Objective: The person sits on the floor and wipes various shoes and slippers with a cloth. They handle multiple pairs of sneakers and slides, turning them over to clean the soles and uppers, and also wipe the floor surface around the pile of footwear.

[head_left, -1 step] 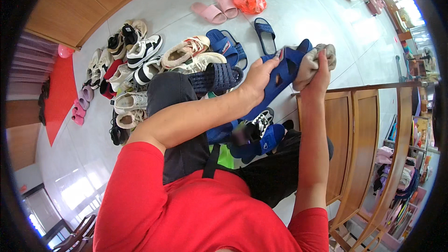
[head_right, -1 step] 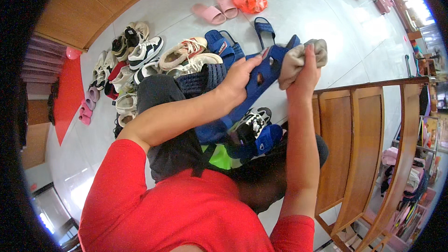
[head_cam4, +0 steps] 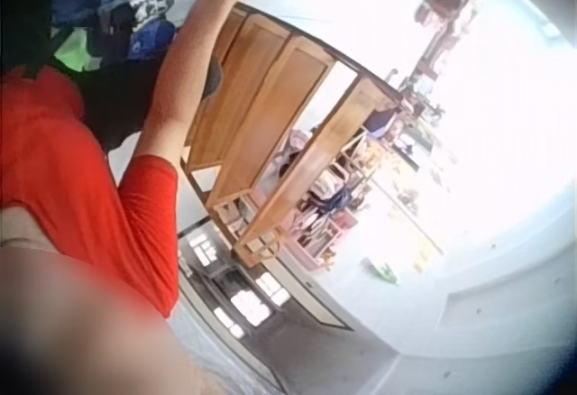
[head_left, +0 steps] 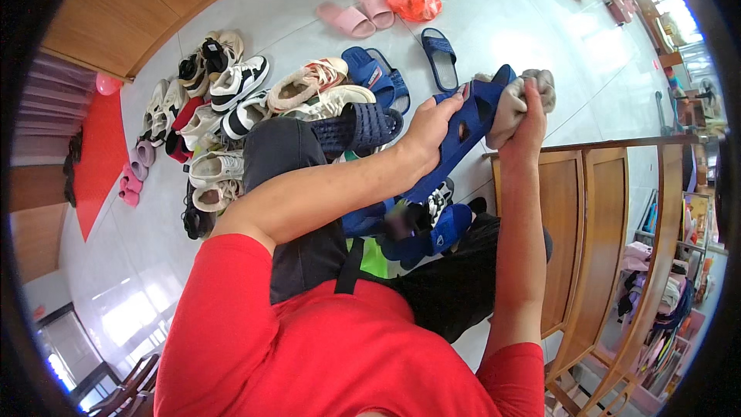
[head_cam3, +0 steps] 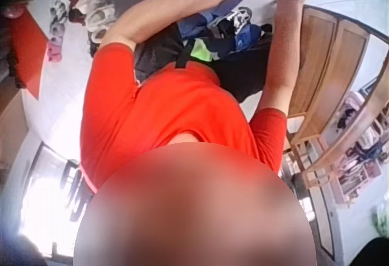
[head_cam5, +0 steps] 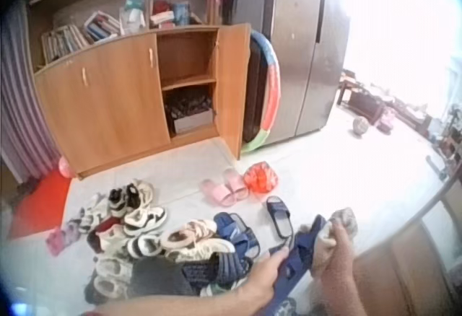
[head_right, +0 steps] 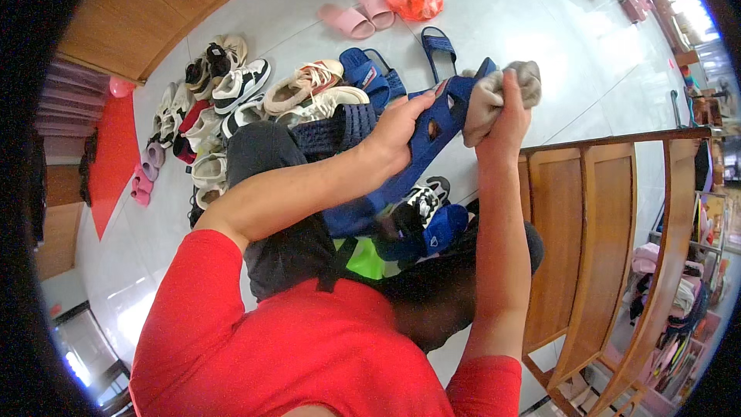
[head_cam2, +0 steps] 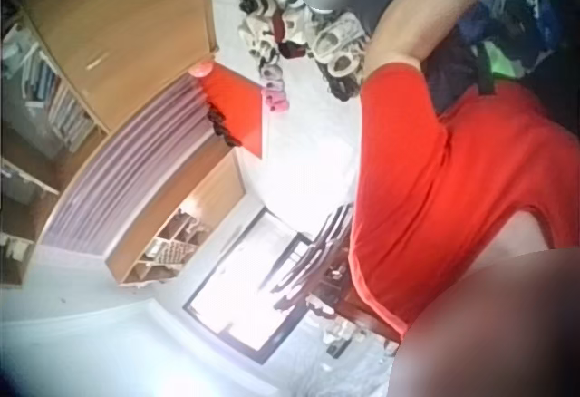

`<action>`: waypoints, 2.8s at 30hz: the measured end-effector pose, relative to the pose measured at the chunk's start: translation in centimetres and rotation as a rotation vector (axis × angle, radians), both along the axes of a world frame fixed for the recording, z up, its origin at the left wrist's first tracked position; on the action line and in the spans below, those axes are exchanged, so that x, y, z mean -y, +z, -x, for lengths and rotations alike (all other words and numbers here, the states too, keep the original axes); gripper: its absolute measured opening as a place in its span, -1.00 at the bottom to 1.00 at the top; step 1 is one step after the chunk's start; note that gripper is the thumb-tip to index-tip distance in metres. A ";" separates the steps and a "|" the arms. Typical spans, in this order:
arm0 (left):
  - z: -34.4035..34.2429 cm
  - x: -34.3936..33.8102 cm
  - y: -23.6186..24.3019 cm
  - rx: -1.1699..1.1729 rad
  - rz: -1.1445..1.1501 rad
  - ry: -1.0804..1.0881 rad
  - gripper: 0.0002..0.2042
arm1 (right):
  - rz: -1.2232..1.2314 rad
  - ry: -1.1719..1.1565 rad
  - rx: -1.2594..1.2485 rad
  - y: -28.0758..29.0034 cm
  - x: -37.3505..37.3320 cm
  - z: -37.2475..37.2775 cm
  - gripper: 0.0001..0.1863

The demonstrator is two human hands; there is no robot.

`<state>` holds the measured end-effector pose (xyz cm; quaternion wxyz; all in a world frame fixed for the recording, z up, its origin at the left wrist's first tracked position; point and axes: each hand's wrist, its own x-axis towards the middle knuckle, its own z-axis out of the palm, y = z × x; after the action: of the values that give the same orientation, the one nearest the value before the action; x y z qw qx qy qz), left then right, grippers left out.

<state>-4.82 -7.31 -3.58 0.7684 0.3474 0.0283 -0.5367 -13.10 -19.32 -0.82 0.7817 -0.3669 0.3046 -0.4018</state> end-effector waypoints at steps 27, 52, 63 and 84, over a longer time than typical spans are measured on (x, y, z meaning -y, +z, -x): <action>-11.9 1.4 -6.9 0.667 -0.251 0.253 -0.75 | 0.092 0.229 -0.240 -0.7 -8.5 -0.9 -0.70; -7.9 10.2 -21.1 1.655 -0.660 -0.277 -0.69 | -0.249 0.110 -0.410 1.0 -4.2 13.6 -0.54; -8.1 25.6 -35.2 0.871 -0.995 -0.348 -0.29 | -0.516 -0.062 -0.672 -0.8 -1.8 14.9 -0.38; -8.2 26.1 -33.2 0.783 -1.050 -0.378 -0.31 | -0.564 0.006 -0.597 -0.6 -2.2 15.9 -0.43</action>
<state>3.40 -33.37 -36.79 0.3447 0.8417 -0.0564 -0.4118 -29.03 -17.11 -1.47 0.7301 -0.2394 0.6152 -0.1763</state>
